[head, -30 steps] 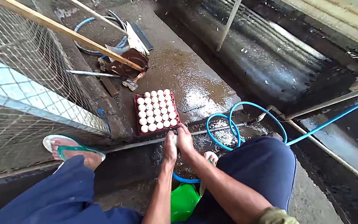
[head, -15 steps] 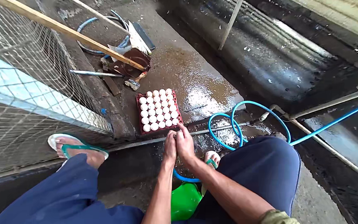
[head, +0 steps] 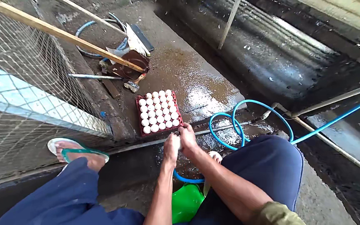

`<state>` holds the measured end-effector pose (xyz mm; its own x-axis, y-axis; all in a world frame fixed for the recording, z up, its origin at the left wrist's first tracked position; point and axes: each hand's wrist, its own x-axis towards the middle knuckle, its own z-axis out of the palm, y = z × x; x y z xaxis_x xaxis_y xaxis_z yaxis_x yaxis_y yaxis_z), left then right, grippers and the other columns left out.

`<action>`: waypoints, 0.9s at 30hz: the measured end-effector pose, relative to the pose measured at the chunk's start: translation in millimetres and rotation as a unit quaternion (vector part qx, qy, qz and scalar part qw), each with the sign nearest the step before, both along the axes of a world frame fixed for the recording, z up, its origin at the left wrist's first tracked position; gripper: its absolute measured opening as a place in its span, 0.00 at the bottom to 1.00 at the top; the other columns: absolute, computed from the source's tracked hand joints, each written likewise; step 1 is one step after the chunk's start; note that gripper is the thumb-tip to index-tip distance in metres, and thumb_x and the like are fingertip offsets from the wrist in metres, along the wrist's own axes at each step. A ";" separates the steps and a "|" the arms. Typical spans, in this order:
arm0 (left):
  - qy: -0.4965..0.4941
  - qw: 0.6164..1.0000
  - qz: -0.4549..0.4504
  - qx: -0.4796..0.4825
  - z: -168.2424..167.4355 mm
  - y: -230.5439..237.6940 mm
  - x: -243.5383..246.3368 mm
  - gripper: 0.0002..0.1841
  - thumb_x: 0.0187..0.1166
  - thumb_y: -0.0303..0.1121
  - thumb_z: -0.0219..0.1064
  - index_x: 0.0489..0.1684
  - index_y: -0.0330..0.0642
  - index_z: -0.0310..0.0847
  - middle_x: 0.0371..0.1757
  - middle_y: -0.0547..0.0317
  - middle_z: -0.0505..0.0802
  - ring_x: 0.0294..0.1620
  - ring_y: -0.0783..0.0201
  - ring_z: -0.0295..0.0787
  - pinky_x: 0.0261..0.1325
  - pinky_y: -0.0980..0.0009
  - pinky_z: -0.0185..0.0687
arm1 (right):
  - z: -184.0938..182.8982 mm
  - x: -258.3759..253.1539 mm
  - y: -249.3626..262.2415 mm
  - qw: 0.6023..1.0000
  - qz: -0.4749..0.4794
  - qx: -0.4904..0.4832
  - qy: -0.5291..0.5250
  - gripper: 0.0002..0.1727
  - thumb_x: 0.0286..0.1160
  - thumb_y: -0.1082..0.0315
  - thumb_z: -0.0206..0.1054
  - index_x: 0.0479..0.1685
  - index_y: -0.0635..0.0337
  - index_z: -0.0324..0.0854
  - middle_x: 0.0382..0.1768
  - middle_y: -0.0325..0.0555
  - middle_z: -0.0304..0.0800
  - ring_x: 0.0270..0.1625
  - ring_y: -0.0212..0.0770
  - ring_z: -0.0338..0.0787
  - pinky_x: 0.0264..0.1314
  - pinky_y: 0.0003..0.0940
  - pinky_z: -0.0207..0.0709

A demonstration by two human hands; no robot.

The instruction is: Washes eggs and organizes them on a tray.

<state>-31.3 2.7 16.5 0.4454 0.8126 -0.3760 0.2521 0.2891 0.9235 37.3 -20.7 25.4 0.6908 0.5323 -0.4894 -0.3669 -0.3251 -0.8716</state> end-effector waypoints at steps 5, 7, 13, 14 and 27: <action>0.002 1.000 -0.004 -0.015 0.9 3.2 -4.4 0.25 0.95 0.37 0.37 0.58 0.27 0.80 0.52 0.43 0.87 0.55 0.61 0.83 0.62 0.61 0.77 | -5.0 -10.7 -4.4 0.998 0.015 0.018 -0.059 0.29 0.83 0.68 0.51 0.85 0.61 0.68 0.78 0.62 0.77 0.78 0.53 0.78 0.76 0.54 0.73; -0.034 0.997 -0.038 -0.052 -1.5 4.8 -9.2 0.26 0.94 0.38 0.37 0.63 0.27 0.79 0.55 0.45 0.86 0.56 0.62 0.82 0.62 0.61 0.78 | -4.6 10.7 5.0 0.994 0.004 -0.008 0.112 0.28 0.87 0.68 0.52 0.87 0.57 0.61 0.67 0.60 0.81 0.62 0.51 0.85 0.61 0.53 0.80; -0.096 0.995 0.001 -0.027 -4.3 9.8 -5.7 0.20 0.93 0.37 0.45 0.70 0.32 0.71 0.59 0.49 0.85 0.55 0.68 0.82 0.59 0.70 0.80 | 6.2 -11.6 -7.3 0.998 0.035 0.036 -0.036 0.26 0.91 0.63 0.41 0.80 0.63 0.71 0.68 0.57 0.83 0.61 0.42 0.86 0.59 0.42 0.81; -0.098 0.995 0.005 0.000 -1.6 5.7 -2.7 0.22 0.94 0.33 0.41 0.73 0.25 0.69 0.68 0.41 0.82 0.67 0.63 0.78 0.73 0.67 0.72 | 6.4 -18.3 -12.4 0.991 0.059 0.049 -0.107 0.27 0.90 0.65 0.41 0.81 0.65 0.72 0.80 0.59 0.75 0.80 0.45 0.77 0.81 0.43 0.71; -0.109 0.991 0.013 -0.080 4.2 -2.3 -2.2 0.27 0.89 0.40 0.28 0.47 0.40 0.79 0.25 0.64 0.83 0.16 0.76 0.71 0.16 0.79 0.67 | -5.5 22.1 8.7 0.994 0.006 -0.011 0.109 0.28 0.90 0.65 0.51 0.89 0.55 0.58 0.63 0.62 0.83 0.59 0.53 0.87 0.58 0.53 0.82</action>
<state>-33.5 0.4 20.7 0.5089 0.7633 -0.3979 0.0428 0.4392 0.8973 59.3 -12.0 19.9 0.5603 0.5270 -0.6391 -0.5427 -0.3493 -0.7638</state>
